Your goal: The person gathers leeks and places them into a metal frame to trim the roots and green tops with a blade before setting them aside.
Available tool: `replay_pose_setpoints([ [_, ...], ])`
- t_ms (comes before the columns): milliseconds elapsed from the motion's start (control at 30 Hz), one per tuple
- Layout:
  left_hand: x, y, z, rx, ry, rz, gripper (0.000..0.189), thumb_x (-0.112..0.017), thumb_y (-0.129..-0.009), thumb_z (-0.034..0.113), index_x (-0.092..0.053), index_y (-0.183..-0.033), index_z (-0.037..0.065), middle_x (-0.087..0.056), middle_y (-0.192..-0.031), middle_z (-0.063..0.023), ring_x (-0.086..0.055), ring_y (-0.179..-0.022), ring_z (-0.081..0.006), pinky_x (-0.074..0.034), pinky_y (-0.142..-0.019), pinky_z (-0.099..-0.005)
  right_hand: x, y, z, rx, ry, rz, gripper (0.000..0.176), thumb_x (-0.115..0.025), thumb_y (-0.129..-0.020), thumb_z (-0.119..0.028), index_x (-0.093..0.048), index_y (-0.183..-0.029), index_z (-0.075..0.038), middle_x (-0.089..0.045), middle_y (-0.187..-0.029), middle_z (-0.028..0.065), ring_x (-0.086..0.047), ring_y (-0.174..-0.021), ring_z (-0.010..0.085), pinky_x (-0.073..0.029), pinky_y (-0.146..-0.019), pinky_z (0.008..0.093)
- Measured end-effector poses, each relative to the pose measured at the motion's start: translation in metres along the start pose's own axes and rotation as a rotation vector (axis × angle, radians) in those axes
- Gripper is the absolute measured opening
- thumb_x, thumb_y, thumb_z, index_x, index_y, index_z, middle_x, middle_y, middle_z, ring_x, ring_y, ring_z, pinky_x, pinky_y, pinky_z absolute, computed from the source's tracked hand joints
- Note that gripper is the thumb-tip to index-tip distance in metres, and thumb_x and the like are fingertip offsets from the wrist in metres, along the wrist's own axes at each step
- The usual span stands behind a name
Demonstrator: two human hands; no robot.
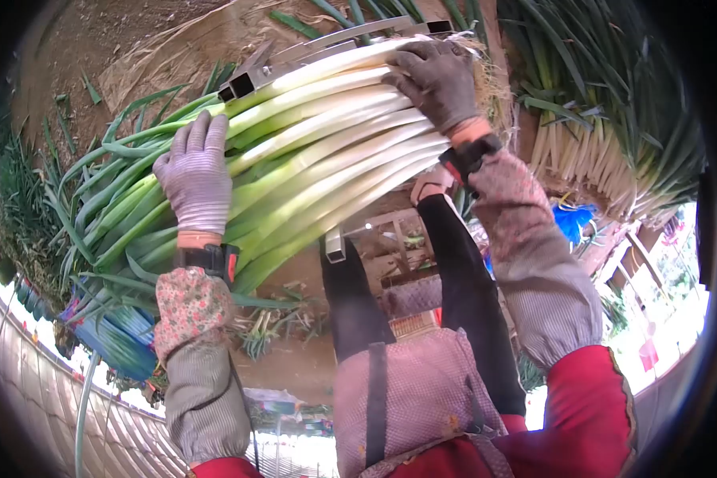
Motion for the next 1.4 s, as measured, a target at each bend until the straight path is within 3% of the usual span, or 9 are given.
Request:
replay_pose_setpoints([
  [233,0.0,-0.005,-0.002,-0.021,-0.011,-0.034,0.042,-0.067,-0.087,0.014,-0.066,-0.128,0.021,-0.066,-0.134,0.0014,-0.062,-0.119,-0.0208,-0.046,-0.088,-0.044,-0.002,0.031,-0.066,-0.069,0.065,-0.054,0.031,-0.074,-0.085,-0.027,-0.065,-0.115,-0.023,-0.065,-0.108,-0.0021,-0.061,-0.102,0.0227,-0.037,-0.097,0.0471],
  [467,0.003,-0.008,0.0,-0.004,0.018,-0.022,0.04,-0.067,-0.088,0.016,-0.067,-0.127,0.023,-0.067,-0.132,0.0012,-0.062,-0.118,-0.0221,-0.046,-0.088,-0.0449,0.002,0.041,-0.064,-0.038,-0.087,-0.163,0.007,-0.064,-0.086,-0.018,-0.065,-0.093,-0.016,-0.064,-0.089,0.0044,-0.064,-0.086,0.0272,-0.049,-0.079,0.0447],
  [733,0.004,-0.013,-0.009,-0.013,0.076,-0.105,0.041,-0.069,-0.087,0.02,-0.066,-0.127,0.027,-0.065,-0.132,0.001,-0.062,-0.116,-0.0239,-0.047,-0.087,-0.0483,0.148,0.105,-0.048,0.007,-0.064,-0.293,0.024,-0.071,-0.083,-0.012,-0.067,-0.106,-0.012,-0.067,-0.101,0.0061,-0.063,-0.092,0.0295,-0.049,-0.082,0.043],
  [1000,0.006,-0.008,0.001,0.019,0.062,-0.084,0.041,-0.07,-0.087,0.023,-0.066,-0.128,0.029,-0.064,-0.133,-0.0016,-0.059,-0.119,-0.0253,-0.046,-0.089,-0.0499,0.311,0.326,0.111,-0.616,0.313,-0.542,0.018,-0.061,-0.097,-0.015,-0.064,-0.112,-0.005,-0.064,-0.105,0.0166,-0.061,-0.101,0.0383,-0.047,-0.087,0.0449],
  [1100,0.006,-0.008,0.001,0.035,0.052,-0.086,0.042,-0.071,-0.086,0.023,-0.067,-0.128,0.03,-0.064,-0.134,-0.0021,-0.059,-0.121,-0.0252,-0.045,-0.09,-0.0503,0.387,0.416,0.13,-1.009,0.47,-0.54,0.02,-0.06,-0.099,-0.018,-0.063,-0.115,-0.007,-0.068,-0.103,0.0194,-0.066,-0.095,0.0385,-0.05,-0.081,0.0472],
  [1167,0.004,-0.009,0.002,0.042,0.042,-0.086,0.042,-0.071,-0.086,0.024,-0.067,-0.127,0.03,-0.064,-0.135,-0.002,-0.059,-0.121,-0.025,-0.045,-0.09,-0.0501,0.419,0.437,0.132,-1.425,0.782,-0.835,0.028,-0.062,-0.096,-0.019,-0.063,-0.121,-0.008,-0.069,-0.11,0.0192,-0.064,-0.109,0.0394,-0.049,-0.088,0.0506],
  [1233,0.002,-0.009,0.004,0.055,0.039,-0.066,0.04,-0.071,-0.087,0.024,-0.067,-0.126,0.029,-0.064,-0.134,-0.0017,-0.059,-0.121,-0.0244,-0.045,-0.09,-0.0499,0.418,0.438,0.131,-1.377,0.889,-0.821,0.034,-0.063,-0.094,-0.018,-0.06,-0.128,-0.011,-0.068,-0.117,0.0177,-0.064,-0.113,0.0392,-0.05,-0.092,0.0487],
  [1267,0.001,-0.009,0.003,0.059,0.039,-0.056,0.039,-0.071,-0.087,0.024,-0.067,-0.126,0.029,-0.064,-0.134,-0.0016,-0.059,-0.121,-0.0243,-0.045,-0.091,-0.0499,0.403,0.456,0.149,-0.975,0.707,-0.567,0.035,-0.067,-0.092,-0.01,-0.063,-0.126,-0.009,-0.07,-0.109,0.0219,-0.068,-0.103,0.0397,-0.053,-0.09,0.0466],
  [1400,0.004,-0.009,0.007,0.036,0.015,-0.063,0.039,-0.071,-0.088,0.025,-0.066,-0.126,0.027,-0.065,-0.132,-0.0011,-0.06,-0.119,-0.0241,-0.045,-0.09,-0.0495,0.218,0.194,0.045,-0.327,0.199,-0.174,0.028,-0.073,-0.084,-0.007,-0.069,-0.112,-0.003,-0.07,-0.113,0.016,-0.065,-0.109,0.0352,-0.048,-0.094,0.0441],
])
Point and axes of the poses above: each hand's wrist, its own y-axis away from the middle knuckle, its own x-axis out of the back of the hand, z = x × y, the point moved 3 cm from there along -y, towards the middle knuckle
